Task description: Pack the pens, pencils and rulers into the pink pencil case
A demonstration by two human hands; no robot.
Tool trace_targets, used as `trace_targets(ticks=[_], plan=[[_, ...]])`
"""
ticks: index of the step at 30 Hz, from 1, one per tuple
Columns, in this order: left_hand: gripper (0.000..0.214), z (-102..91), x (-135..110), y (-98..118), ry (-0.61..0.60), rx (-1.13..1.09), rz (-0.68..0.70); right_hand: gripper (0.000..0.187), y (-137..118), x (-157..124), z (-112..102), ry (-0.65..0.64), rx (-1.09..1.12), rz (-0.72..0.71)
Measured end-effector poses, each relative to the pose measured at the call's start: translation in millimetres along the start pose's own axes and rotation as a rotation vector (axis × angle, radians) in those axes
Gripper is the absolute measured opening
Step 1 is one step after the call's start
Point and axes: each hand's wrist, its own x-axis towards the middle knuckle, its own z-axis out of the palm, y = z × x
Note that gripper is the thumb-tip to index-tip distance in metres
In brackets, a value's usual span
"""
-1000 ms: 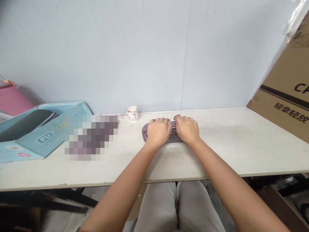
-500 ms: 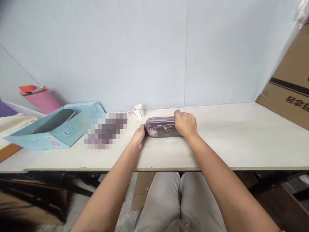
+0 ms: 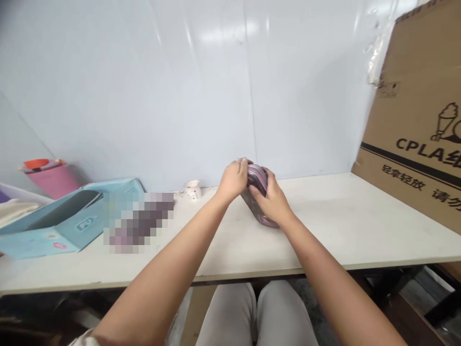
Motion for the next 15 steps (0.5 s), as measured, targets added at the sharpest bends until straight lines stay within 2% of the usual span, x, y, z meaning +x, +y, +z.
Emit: trace_targets(ticks=[2,5,8,12,13,15], plan=[[0.036,11.5,8.1,24.4,-0.005,0.069,0.128,0.063,5.9,0.9,-13.0,0.106,0.115,0.018],[0.044,30.3,20.6,41.4,0.02,-0.095,0.102,0.057,21.6,-3.8,-27.9,0.25,0.232,0.06],[0.047,48.5,32.9,35.6,0.018,-0.389,-0.039,0.055,33.3,-7.1,-32.9,0.321,0.302,0.083],[0.048,73.6,30.5,15.4,0.052,-0.727,-0.372,0.054,38.5,-3.6,-28.7,0.343,0.306,0.107],[0.049,80.2,24.9,11.3,0.069,-0.763,-0.421,0.055,40.3,-3.3,-27.2,0.351,0.296,0.118],[0.049,94.0,9.1,5.1,0.115,-0.794,-0.399,0.056,47.0,-5.9,-24.9,0.349,0.265,0.159]])
